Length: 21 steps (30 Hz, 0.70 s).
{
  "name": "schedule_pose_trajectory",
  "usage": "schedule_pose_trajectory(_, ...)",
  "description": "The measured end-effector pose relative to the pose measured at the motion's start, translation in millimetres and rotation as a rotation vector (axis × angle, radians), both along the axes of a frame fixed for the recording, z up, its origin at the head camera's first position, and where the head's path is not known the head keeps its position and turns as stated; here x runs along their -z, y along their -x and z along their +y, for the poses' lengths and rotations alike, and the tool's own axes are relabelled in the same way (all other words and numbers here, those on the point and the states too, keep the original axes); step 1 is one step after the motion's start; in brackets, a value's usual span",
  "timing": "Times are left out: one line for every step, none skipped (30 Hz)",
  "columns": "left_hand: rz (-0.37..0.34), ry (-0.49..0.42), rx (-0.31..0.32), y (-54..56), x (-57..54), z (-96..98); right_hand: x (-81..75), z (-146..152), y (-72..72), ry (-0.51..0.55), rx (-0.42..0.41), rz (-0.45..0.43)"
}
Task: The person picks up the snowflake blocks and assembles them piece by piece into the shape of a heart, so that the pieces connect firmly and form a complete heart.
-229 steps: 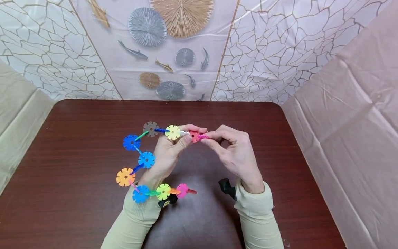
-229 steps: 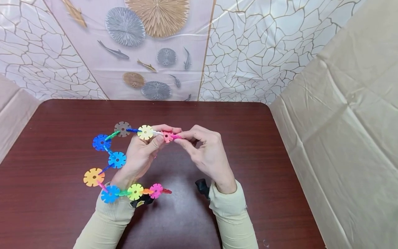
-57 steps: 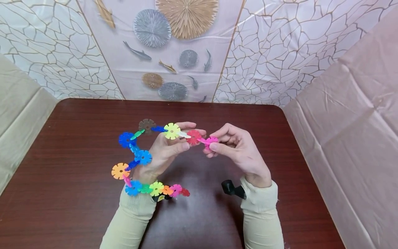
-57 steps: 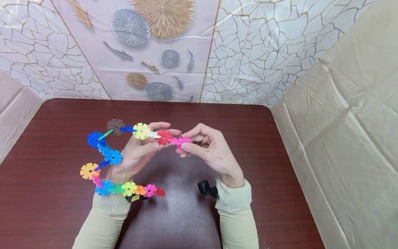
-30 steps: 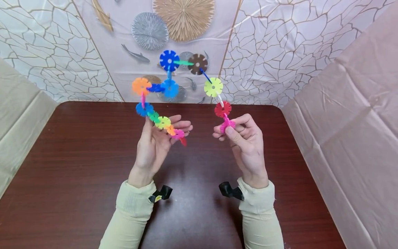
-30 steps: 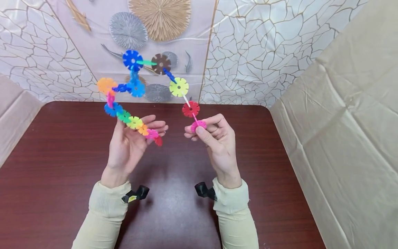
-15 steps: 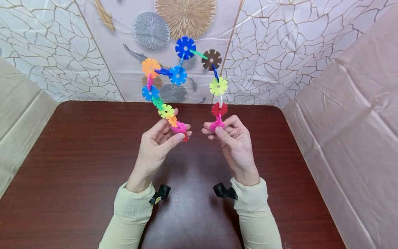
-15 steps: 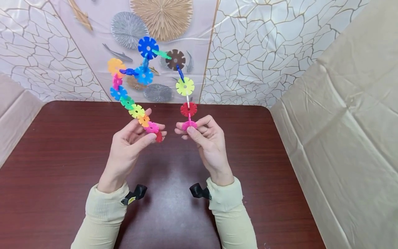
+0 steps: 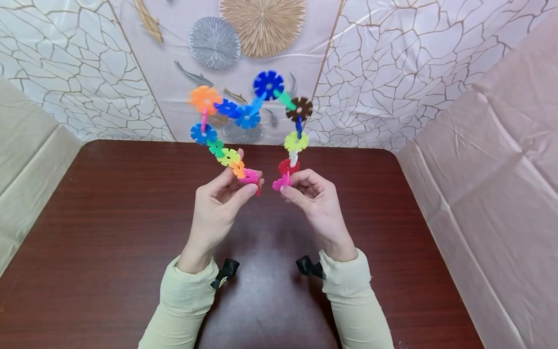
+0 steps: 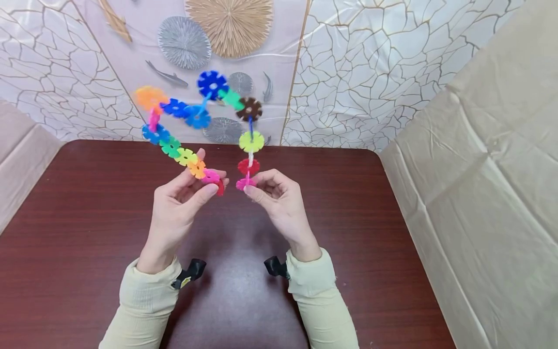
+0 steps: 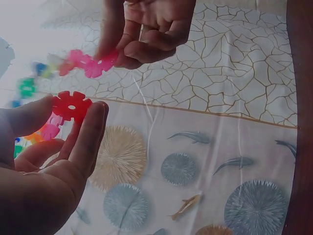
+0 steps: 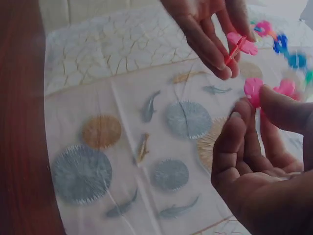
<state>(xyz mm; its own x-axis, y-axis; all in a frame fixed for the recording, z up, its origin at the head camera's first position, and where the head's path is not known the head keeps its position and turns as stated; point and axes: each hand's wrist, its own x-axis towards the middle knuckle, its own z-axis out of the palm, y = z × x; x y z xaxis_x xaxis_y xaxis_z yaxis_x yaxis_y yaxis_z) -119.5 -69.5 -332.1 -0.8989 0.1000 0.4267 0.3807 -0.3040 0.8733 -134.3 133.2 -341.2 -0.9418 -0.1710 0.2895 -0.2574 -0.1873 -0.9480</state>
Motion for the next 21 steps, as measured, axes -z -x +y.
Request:
schedule_pose_trajectory(-0.004,0.003,-0.01,-0.2,0.1,0.4,0.0,0.1,-0.4,-0.04,0.006,0.019)
schedule_pose_trajectory(-0.008,-0.001,-0.019,-0.1,0.5,0.9,-0.2,0.2,-0.6,-0.073,0.007,0.039)
schedule_pose_trajectory(-0.014,-0.007,-0.028,0.2,1.1,1.6,-0.2,0.1,-0.7,-0.104,0.008,0.055)
schedule_pose_trajectory(-0.021,-0.01,-0.038,0.3,1.6,2.3,-0.1,0.1,-0.8,-0.138,0.012,0.068)
schedule_pose_trajectory(-0.031,-0.01,-0.049,0.8,1.9,3.0,0.1,0.0,-0.9,-0.169,0.017,0.079)
schedule_pose_trajectory(-0.042,-0.015,-0.056,1.5,2.4,3.8,0.2,-0.4,-1.1,-0.191,0.02,0.084)
schedule_pose_trajectory(-0.049,-0.016,-0.064,2.2,2.8,4.4,0.5,-0.8,-1.2,-0.204,0.021,0.085)
schedule_pose_trajectory(-0.055,-0.018,-0.065,3.0,3.5,4.9,0.6,-1.3,-1.5,-0.213,0.021,0.081)
schedule_pose_trajectory(-0.059,-0.013,-0.07,3.6,4.0,5.0,0.7,-1.7,-1.8,-0.221,0.022,0.075)
schedule_pose_trajectory(-0.065,-0.009,-0.071,4.0,4.2,4.9,0.7,-2.0,-2.1,-0.229,0.024,0.072)
schedule_pose_trajectory(-0.068,-0.003,-0.071,4.3,4.3,4.5,0.8,-2.3,-2.5,-0.233,0.025,0.068)
schedule_pose_trajectory(-0.072,-0.001,-0.067,4.6,4.6,3.9,0.6,-2.6,-2.8,-0.237,0.027,0.065)
schedule_pose_trajectory(-0.075,0.005,-0.063,4.6,4.5,3.2,0.5,-2.5,-3.1,-0.245,0.03,0.064)
schedule_pose_trajectory(-0.081,0.013,-0.062,4.5,4.4,2.6,0.1,-2.7,-3.3,-0.253,0.033,0.063)
schedule_pose_trajectory(-0.087,0.02,-0.058,4.4,4.1,1.9,0.0,-2.8,-3.4,-0.26,0.038,0.063)
schedule_pose_trajectory(-0.096,0.023,-0.043,4.2,3.8,1.4,0.0,-2.7,-3.4,-0.263,0.04,0.062)
schedule_pose_trajectory(-0.102,0.03,-0.029,3.8,3.5,0.8,-0.1,-2.8,-3.5,-0.261,0.041,0.058)
schedule_pose_trajectory(-0.108,0.031,-0.011,3.6,3.5,0.3,-0.1,-3.1,-3.5,-0.256,0.04,0.056)
schedule_pose_trajectory(-0.111,0.033,0.007,3.2,3.4,0.0,0.0,-3.2,-3.5,-0.25,0.039,0.052)
schedule_pose_trajectory(-0.111,0.034,0.027,3.0,3.2,-0.4,0.1,-3.4,-3.3,-0.242,0.039,0.047)
schedule_pose_trajectory(-0.109,0.031,0.049,3.1,3.4,-0.6,0.2,-3.6,-3.2,-0.236,0.039,0.044)
